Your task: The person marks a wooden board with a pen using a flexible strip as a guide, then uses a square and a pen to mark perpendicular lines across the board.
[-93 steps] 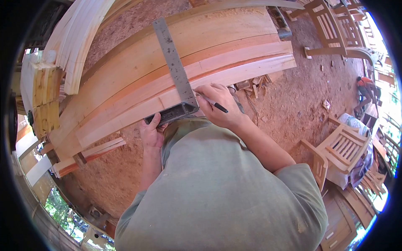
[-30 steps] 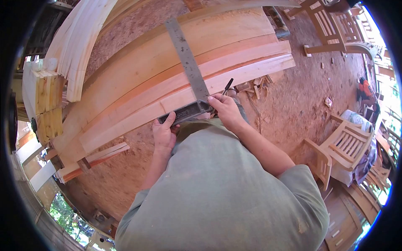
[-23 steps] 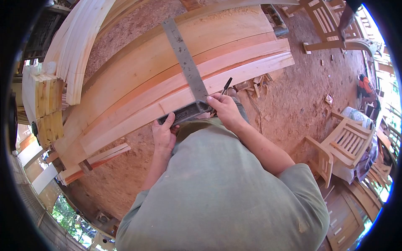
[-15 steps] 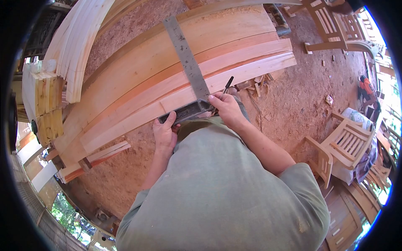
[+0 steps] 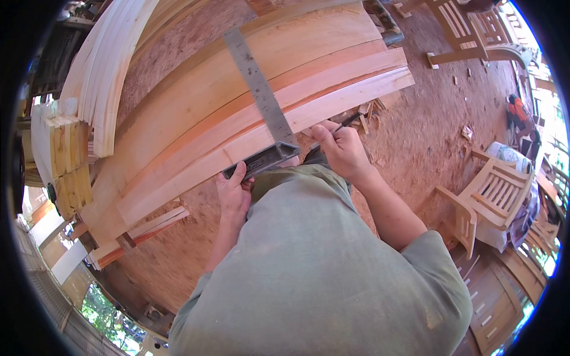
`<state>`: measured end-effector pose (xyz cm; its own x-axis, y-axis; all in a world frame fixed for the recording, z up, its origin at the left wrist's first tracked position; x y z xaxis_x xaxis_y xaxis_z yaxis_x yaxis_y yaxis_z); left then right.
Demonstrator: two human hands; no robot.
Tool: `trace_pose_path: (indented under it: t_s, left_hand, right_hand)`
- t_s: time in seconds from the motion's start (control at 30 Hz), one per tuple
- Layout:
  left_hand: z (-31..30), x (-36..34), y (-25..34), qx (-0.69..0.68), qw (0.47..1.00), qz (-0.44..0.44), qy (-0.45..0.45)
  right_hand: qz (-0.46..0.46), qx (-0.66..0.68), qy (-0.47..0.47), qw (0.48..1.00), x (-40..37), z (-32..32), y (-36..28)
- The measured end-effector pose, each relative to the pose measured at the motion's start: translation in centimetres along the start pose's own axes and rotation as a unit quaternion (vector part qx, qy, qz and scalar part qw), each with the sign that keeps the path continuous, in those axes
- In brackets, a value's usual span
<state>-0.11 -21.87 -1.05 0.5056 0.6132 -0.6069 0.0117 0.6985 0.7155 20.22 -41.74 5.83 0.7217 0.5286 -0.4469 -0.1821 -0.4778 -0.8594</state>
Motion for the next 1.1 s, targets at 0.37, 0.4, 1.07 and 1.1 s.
trace_pose_path:
  t_s: [0.37, 0.4, 1.07, 1.1]
  left_hand:
    - [0.2, -0.2, 0.2, -0.01, 1.0, 0.004, 0.01]
    - [0.2, -0.2, 0.2, -0.009, 1.0, 0.005, 0.007]
    - [-0.3, 0.1, -0.2, -0.011, 1.0, 0.017, 0.018]
    - [-0.4, 0.1, -0.3, -0.007, 1.0, 0.016, 0.018]
  right_hand:
    - [-0.232, -0.051, 0.012, 0.971, -0.9, -0.1, -4.5]
    - [-0.232, -0.051, 0.012, 0.971, -0.8, 0.0, -4.5]
    - [-0.264, -0.168, 0.016, 0.95, 1.5, 1.0, -4.7]
    - [-0.263, -0.17, 0.016, 0.949, 1.6, 1.2, -4.8]
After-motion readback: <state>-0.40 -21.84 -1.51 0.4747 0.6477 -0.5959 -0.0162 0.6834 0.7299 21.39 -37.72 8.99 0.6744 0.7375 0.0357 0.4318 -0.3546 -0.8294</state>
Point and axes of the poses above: each hand's wrist, its own x-axis towards the middle knuckle, its own z-axis out of the palm, y = z × x, the point moved 7 cm from there along x, towards the middle knuckle, and after that the axes turned 3 degrees about z, right-handed, at the moved point
